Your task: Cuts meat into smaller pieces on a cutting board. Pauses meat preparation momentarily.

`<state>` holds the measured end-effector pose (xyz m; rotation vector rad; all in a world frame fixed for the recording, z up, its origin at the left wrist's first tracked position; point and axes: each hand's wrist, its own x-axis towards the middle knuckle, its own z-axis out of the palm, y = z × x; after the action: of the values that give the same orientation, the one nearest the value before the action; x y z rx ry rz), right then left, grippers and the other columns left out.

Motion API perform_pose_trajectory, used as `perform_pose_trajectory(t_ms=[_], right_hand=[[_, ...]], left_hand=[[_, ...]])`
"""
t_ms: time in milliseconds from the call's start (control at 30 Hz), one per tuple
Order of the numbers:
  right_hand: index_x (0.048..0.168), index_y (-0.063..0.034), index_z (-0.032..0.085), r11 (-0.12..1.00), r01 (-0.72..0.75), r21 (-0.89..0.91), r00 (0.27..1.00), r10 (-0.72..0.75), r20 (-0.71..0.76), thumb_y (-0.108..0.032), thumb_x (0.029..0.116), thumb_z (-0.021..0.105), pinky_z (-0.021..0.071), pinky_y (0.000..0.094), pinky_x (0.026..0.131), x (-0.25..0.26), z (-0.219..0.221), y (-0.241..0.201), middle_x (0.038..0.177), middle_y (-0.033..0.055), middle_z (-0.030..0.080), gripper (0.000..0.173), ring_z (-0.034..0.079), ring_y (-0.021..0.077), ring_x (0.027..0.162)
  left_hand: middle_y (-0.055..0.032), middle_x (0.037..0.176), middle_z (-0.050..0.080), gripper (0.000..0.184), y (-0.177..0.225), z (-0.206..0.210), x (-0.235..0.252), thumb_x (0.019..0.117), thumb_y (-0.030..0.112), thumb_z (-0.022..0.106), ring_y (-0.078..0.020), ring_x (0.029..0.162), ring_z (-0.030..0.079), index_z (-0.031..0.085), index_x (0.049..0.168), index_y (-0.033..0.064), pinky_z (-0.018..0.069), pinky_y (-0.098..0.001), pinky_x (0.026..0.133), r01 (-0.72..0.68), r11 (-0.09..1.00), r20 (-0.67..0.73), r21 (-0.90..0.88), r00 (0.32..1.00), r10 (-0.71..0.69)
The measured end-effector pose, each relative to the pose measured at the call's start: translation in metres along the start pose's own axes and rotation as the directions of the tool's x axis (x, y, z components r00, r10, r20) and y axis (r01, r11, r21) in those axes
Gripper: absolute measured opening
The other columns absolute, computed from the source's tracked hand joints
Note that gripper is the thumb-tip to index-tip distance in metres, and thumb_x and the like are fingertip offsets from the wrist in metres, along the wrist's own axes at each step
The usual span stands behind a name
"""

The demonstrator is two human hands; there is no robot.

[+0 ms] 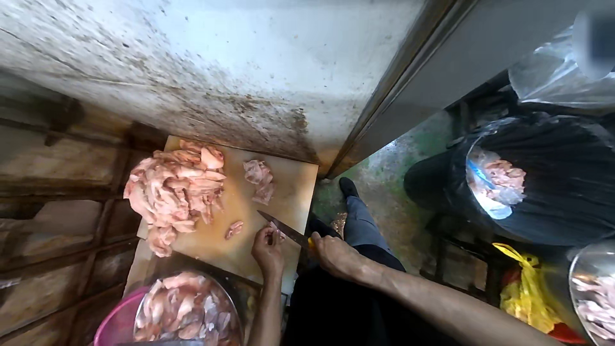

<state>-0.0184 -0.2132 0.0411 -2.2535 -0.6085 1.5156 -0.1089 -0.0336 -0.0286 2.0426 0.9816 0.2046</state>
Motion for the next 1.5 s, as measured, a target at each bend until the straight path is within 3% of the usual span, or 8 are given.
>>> perform_pose_trajectory(t_ms=[200, 400, 633, 900, 1200, 1333, 1400, 1500], right_hand=[[0.129, -0.0065, 0.050, 0.999, 0.043, 0.002, 0.999, -0.043, -0.024, -0.039, 0.1090, 0.038, 0.0578, 0.0591, 0.080, 0.007, 0.013, 0.010, 0.103, 0.0208, 0.068, 0.040, 0.071, 0.0416, 0.098], [0.131, -0.0059, 0.052, 0.996, 0.086, 0.038, 0.995, -0.084, -0.050, -0.037, 0.1093, 0.041, 0.0569, 0.0584, 0.086, 0.042, 0.008, -0.021, 0.109, 0.0215, 0.068, 0.039, 0.069, 0.0410, 0.104], [0.129, -0.0064, 0.051, 0.992, 0.125, -0.032, 0.991, -0.127, -0.041, -0.042, 0.1086, 0.039, 0.0576, 0.0594, 0.079, 0.023, 0.025, 0.030, 0.100, 0.0210, 0.068, 0.042, 0.071, 0.0417, 0.095], [0.135, -0.0062, 0.049, 0.992, 0.052, -0.111, 0.997, -0.058, -0.051, -0.035, 0.1102, 0.037, 0.0575, 0.0597, 0.084, 0.040, 0.012, -0.027, 0.109, 0.0228, 0.069, 0.040, 0.071, 0.0435, 0.102], [0.127, -0.0102, 0.057, 0.977, 0.054, -0.205, 0.998, -0.060, -0.023, -0.047, 0.1049, 0.045, 0.0565, 0.0631, 0.081, 0.006, 0.007, 0.058, 0.104, 0.0222, 0.070, 0.045, 0.071, 0.0441, 0.099], [0.113, -0.0081, 0.063, 0.985, 0.128, -0.113, 0.991, -0.131, -0.013, -0.050, 0.1024, 0.049, 0.0559, 0.0587, 0.081, 0.007, 0.003, 0.078, 0.097, 0.0185, 0.069, 0.045, 0.070, 0.0376, 0.094], [0.112, -0.0087, 0.064, 0.983, 0.135, -0.127, 0.990, -0.140, -0.026, -0.050, 0.1022, 0.049, 0.0559, 0.0581, 0.080, 0.004, 0.002, 0.082, 0.097, 0.0176, 0.069, 0.045, 0.070, 0.0367, 0.093], [0.117, -0.0096, 0.063, 0.981, 0.104, -0.165, 0.994, -0.109, -0.025, -0.049, 0.1027, 0.049, 0.0564, 0.0600, 0.080, -0.003, 0.002, 0.077, 0.100, 0.0187, 0.070, 0.044, 0.071, 0.0383, 0.095]], left_hand=[[-0.0067, 0.089, 0.073, 0.009, 0.005, -0.002, 0.004, 0.0918, 0.003, 0.073, -0.0100, 0.071, 0.073, 0.071, 0.100, 0.0005, 0.0665, -0.0290, 0.068, -0.029, 0.997, 0.012, 0.073, 1.000, 0.028], [-0.0048, 0.087, 0.073, 0.010, 0.010, -0.009, 0.009, 0.0910, 0.007, 0.075, -0.0090, 0.070, 0.072, 0.072, 0.099, 0.0015, 0.0656, -0.0290, 0.069, -0.015, 0.988, 0.026, 0.155, 1.000, 0.011], [-0.0038, 0.084, 0.073, 0.008, 0.012, -0.004, 0.006, 0.0914, 0.010, 0.074, -0.0091, 0.069, 0.072, 0.072, 0.096, 0.0035, 0.0649, -0.0289, 0.069, -0.006, 0.980, -0.011, 0.198, 1.000, 0.009], [-0.0051, 0.088, 0.073, 0.011, 0.000, -0.015, 0.019, 0.0916, 0.011, 0.073, -0.0100, 0.072, 0.072, 0.073, 0.099, 0.0032, 0.0650, -0.0302, 0.071, 0.008, 0.987, -0.004, 0.161, 1.000, -0.007], [-0.0068, 0.088, 0.073, 0.029, 0.019, -0.019, 0.025, 0.0880, 0.021, 0.076, -0.0185, 0.079, 0.072, 0.067, 0.110, 0.0043, 0.0619, -0.0430, 0.076, 0.256, 0.930, -0.058, 0.264, 0.966, -0.250], [-0.0087, 0.090, 0.074, 0.025, 0.003, -0.020, 0.017, 0.0910, 0.016, 0.073, -0.0210, 0.082, 0.072, 0.070, 0.112, 0.0024, 0.0611, -0.0441, 0.081, 0.226, 0.940, -0.128, 0.256, 0.972, -0.199], [-0.0106, 0.088, 0.072, 0.023, -0.007, -0.019, 0.012, 0.0914, 0.014, 0.072, -0.0218, 0.080, 0.071, 0.069, 0.109, -0.0001, 0.0609, -0.0430, 0.079, 0.167, 0.959, -0.150, 0.230, 0.979, -0.134], [-0.0132, 0.099, 0.071, 0.035, -0.009, -0.016, 0.011, 0.0959, 0.025, 0.071, -0.0209, 0.085, 0.071, 0.065, 0.118, -0.0020, 0.0618, -0.0407, 0.081, 0.105, 0.984, -0.190, 0.141, 0.979, -0.077]])
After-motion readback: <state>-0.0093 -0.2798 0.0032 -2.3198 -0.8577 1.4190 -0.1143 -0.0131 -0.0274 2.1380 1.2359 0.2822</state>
